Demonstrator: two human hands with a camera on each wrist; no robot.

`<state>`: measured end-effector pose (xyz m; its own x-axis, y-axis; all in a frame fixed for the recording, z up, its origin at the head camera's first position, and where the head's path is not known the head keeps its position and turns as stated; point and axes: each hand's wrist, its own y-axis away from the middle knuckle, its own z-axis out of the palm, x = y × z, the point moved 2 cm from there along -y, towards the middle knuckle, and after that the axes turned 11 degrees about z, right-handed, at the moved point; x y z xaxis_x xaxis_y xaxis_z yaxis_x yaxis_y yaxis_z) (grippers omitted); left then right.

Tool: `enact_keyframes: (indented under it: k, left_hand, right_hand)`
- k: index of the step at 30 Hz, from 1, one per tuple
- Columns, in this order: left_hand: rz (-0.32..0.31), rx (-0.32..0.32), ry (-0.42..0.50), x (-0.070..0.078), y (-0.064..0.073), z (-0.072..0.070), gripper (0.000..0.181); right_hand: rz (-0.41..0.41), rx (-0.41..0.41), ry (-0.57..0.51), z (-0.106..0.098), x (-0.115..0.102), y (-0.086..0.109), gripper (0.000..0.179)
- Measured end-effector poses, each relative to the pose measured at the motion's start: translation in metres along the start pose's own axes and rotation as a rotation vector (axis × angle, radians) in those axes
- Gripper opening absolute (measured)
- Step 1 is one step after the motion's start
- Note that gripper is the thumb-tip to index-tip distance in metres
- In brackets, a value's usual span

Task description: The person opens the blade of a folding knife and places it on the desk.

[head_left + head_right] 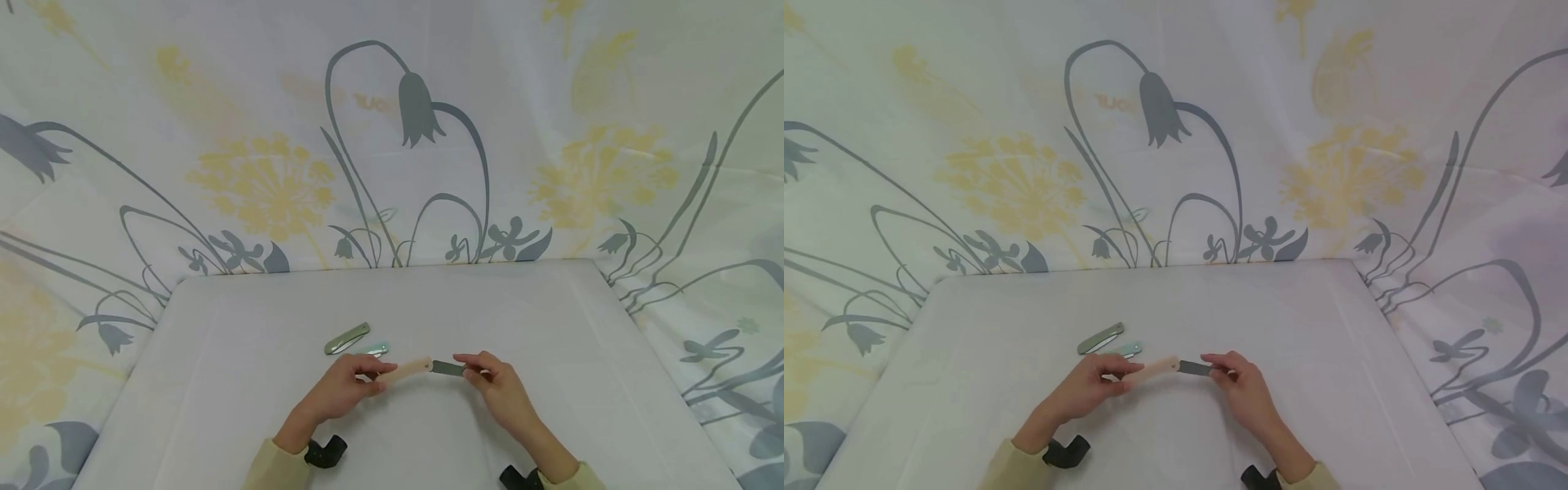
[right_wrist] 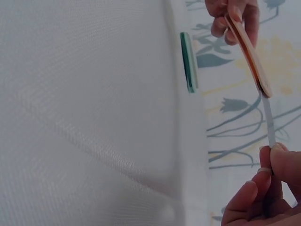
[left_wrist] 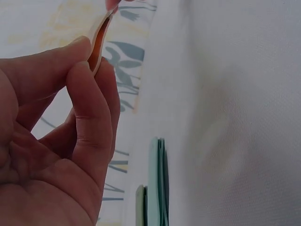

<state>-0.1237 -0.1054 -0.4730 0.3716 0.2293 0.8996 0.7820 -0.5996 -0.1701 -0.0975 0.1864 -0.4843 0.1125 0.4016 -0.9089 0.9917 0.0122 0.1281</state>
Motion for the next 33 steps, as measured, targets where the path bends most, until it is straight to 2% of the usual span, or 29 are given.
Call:
enact_keyframes:
  k: [4, 8, 11, 14, 17, 19, 23, 26, 30, 33]
  left_hand:
    - [-0.015, -0.065, 0.02, -0.002, 0.002, -0.001, 0.034]
    - [0.012, -0.129, 0.058, -0.002, 0.003, -0.002, 0.035]
    - [0.034, -0.143, 0.051, -0.002, 0.004, -0.002, 0.035]
    - [0.007, -0.105, 0.043, -0.004, 0.004, -0.002, 0.032]
    - [-0.057, -0.027, 0.056, -0.009, 0.005, 0.0, 0.028]
    - [-0.078, 0.029, 0.066, -0.011, 0.006, 0.0, 0.024]
    - [-0.078, 0.116, 0.058, -0.014, 0.007, 0.001, 0.023]
    - [-0.082, 0.167, 0.052, -0.016, 0.009, 0.002, 0.022]
    - [-0.137, 0.213, 0.05, -0.02, 0.013, 0.005, 0.019]
    - [-0.182, 0.219, 0.038, -0.023, 0.016, 0.008, 0.017]
  right_hand:
    - [-0.041, 0.018, -0.012, -0.002, -0.001, 0.0, 0.027]
    - [-0.038, 0.017, -0.041, -0.002, -0.001, 0.001, 0.026]
    - [-0.027, 0.002, -0.046, -0.003, 0.001, 0.0, 0.024]
    - [-0.025, -0.019, -0.034, -0.006, 0.005, -0.001, 0.02]
    - [-0.017, -0.031, -0.017, -0.01, 0.01, -0.002, 0.018]
    - [-0.005, -0.05, -0.011, -0.013, 0.013, -0.002, 0.02]
    - [0.012, -0.105, -0.012, -0.015, 0.015, -0.002, 0.023]
    - [-0.008, -0.146, -0.028, -0.014, 0.015, -0.001, 0.025]
    - [-0.067, -0.196, -0.025, -0.01, 0.018, -0.002, 0.026]
    - [-0.071, -0.219, 0.019, -0.007, 0.021, -0.002, 0.025]
